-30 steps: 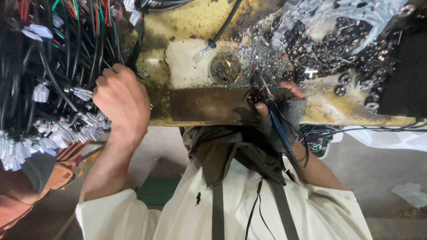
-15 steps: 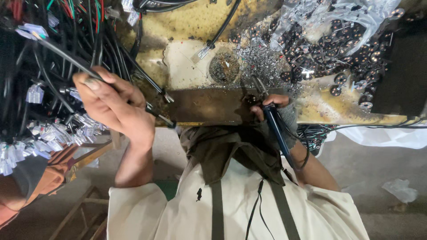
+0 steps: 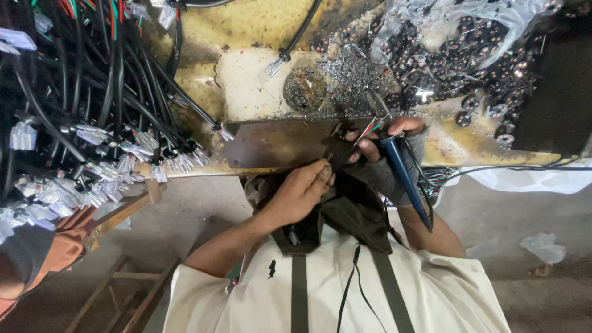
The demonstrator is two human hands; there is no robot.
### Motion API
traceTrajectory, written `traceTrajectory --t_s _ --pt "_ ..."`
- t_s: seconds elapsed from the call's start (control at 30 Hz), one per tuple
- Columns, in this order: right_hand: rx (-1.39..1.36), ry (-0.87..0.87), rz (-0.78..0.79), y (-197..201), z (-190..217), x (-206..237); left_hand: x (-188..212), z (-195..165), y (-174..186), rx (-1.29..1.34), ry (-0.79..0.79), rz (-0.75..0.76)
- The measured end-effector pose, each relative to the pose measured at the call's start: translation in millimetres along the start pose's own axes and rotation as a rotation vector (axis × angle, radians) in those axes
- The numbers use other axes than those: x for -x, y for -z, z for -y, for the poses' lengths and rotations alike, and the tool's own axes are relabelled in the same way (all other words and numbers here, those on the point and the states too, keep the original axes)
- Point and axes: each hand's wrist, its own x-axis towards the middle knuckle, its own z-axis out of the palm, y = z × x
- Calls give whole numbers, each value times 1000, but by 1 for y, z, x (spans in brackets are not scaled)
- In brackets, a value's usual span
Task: The person uses a soldering iron to join small wires to a black circular component on a workbench. They repeatedly heat the connection points and apply solder, handling multiple wire assemblies one at a time. The workspace contains many similar components and loose wires.
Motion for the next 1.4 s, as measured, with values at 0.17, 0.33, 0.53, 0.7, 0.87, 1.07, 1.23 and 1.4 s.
traceTrajectory --t_s 0.17,0.33,0.53,0.7,0.87,1.07,1.23,1.4 --pt "146 -75 -31 -8 30 -13 -9 -38 56 -459 -26 149" --pt "889 245 118 -12 40 -13 -14 -75 51 -649 -94 189" --pt "152 -140 -14 -9 16 -3 -27 -66 14 -221 -179 -208" --pt "326 -65 54 -3 8 -1 -20 -56 18 -313 -278 -258" --pt "227 -35 51 -6 8 -1 -15 -58 16 -339 -344 -345" --pt "720 -16 116 -2 2 4 -11 -57 10 -715 -447 -481" --pt "772 -196 135 -1 -4 6 -9 -53 10 -658 -391 -504" --pt "861 -37 134 -3 -3 5 -8 -50 10 -803 -463 -508"
